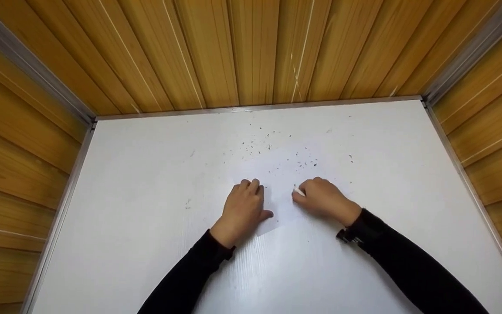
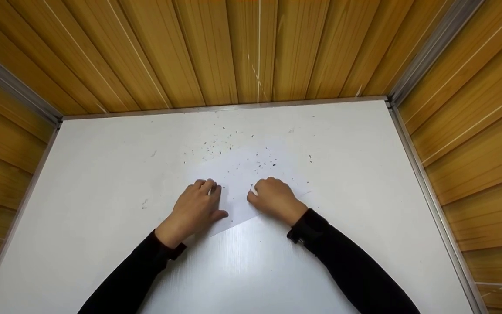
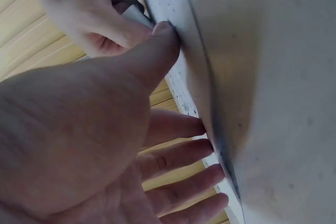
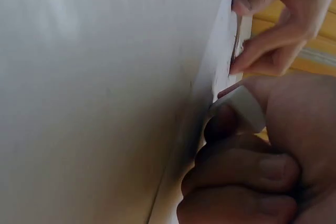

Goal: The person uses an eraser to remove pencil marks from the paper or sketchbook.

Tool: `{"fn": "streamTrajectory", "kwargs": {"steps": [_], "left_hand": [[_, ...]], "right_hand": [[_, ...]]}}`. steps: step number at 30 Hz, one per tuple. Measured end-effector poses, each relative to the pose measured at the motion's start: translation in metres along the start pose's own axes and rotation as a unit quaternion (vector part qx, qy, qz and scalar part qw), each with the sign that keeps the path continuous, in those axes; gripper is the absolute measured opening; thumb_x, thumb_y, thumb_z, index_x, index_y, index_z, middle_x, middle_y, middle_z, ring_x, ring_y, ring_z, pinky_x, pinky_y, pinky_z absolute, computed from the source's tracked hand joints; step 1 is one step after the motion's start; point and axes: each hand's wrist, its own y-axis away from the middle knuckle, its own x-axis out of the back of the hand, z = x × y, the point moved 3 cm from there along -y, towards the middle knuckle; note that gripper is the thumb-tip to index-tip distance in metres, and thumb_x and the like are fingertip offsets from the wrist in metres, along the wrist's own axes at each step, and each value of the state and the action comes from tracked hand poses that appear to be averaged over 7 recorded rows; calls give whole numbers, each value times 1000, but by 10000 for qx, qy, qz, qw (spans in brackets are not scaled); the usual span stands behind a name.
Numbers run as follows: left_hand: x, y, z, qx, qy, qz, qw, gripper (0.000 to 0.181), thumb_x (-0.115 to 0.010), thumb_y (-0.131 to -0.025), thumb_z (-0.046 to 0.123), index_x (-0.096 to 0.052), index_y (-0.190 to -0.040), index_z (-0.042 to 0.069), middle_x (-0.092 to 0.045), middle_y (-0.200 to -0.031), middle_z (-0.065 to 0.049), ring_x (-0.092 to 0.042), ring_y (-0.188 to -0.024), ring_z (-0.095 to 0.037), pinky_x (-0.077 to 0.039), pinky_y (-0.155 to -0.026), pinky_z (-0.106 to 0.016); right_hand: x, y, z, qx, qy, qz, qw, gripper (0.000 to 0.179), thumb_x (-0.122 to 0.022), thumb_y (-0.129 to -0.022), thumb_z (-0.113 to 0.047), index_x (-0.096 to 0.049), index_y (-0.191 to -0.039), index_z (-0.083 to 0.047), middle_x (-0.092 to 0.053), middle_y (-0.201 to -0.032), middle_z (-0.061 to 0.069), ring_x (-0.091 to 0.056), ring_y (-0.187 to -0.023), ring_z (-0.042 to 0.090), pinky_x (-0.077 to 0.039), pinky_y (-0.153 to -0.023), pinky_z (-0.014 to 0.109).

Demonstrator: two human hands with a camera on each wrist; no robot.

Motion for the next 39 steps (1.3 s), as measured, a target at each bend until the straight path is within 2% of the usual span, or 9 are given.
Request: {"fn": "streamTrajectory", "kwargs": {"steps": [3, 8, 12, 16, 23, 27, 31, 36, 39], "left_hand": [[1, 1, 1, 79, -177, 11, 9998, 75, -76, -92, 71, -75, -126, 4, -66, -118, -5, -64, -115, -28, -56, -104, -42], [0, 2, 3, 121, -235, -57, 9996, 76, -75, -93, 71, -75, -129, 5, -66, -120, -5, -65, -119, -29, -55, -108, -43], [-3, 2, 4, 161, -192, -117, 9996, 76, -76, -93, 70, -75, -129, 4, -67, -120, -6, -65, -119, -29, -55, -108, -43], [-6, 3, 5, 131, -89, -179, 9997, 75, -77, -93, 68, -76, -130, 3, -67, -121, -6, -64, -118, -29, -56, -107, -43], [-4, 5, 3, 96, -26, 2, 10000, 72, -79, -92, 67, -76, -124, 3, -67, -117, -7, -63, -112, -29, -57, -102, -42], [-3, 3, 5, 50, -128, 89, 9999, 73, -78, -92, 69, -77, -123, 3, -66, -115, -6, -64, -110, -28, -58, -100, -42], [-1, 2, 6, 66, -311, 68, 9995, 74, -76, -92, 71, -77, -126, 4, -66, -117, -5, -64, -112, -28, -56, -103, -41], [2, 1, 6, 94, -385, -45, 9992, 76, -74, -93, 71, -76, -131, 5, -65, -120, -4, -63, -116, -29, -52, -109, -41], [3, 2, 6, 94, -340, -95, 9993, 77, -74, -94, 71, -75, -132, 4, -65, -120, -5, -63, -117, -29, -52, -110, -42]], "right_hand": [[15, 0, 24, -335, -54, -5, 9994, 47, -56, -106, -37, -42, -65, -19, -40, -67, -2, -44, -68, 18, -36, -65, 32], [44, 7, 75, -920, 50, 310, 9953, 45, -53, -107, -37, -45, -67, -15, -48, -72, 5, -51, -74, 25, -38, -68, 35], [53, 11, 94, -1032, 216, 433, 9935, 45, -51, -106, -35, -44, -67, -14, -45, -73, 5, -48, -75, 26, -36, -65, 35], [45, 15, 84, -929, 268, 480, 9942, 46, -51, -108, -36, -44, -68, -15, -41, -71, 2, -47, -72, 24, -36, -65, 35], [8, 8, 1, -5, 329, 233, 9992, 46, -59, -108, -36, -50, -68, -16, -48, -68, 1, -50, -72, 21, -42, -71, 36], [-6, -1, -22, 295, 529, 161, 9980, 45, -60, -106, -35, -52, -66, -15, -58, -73, 6, -53, -73, 23, -47, -69, 40], [2, -9, -8, 49, 522, 156, 9985, 43, -57, -106, -35, -56, -70, -11, -60, -79, 9, -54, -77, 25, -49, -70, 42], [30, -16, 38, -640, 166, 266, 9975, 46, -53, -106, -38, -43, -68, -16, -41, -71, 2, -46, -72, 23, -38, -67, 36], [44, -16, 60, -903, 109, 401, 9950, 46, -52, -106, -36, -40, -66, -16, -39, -70, 2, -46, -73, 25, -37, -67, 36]]}}
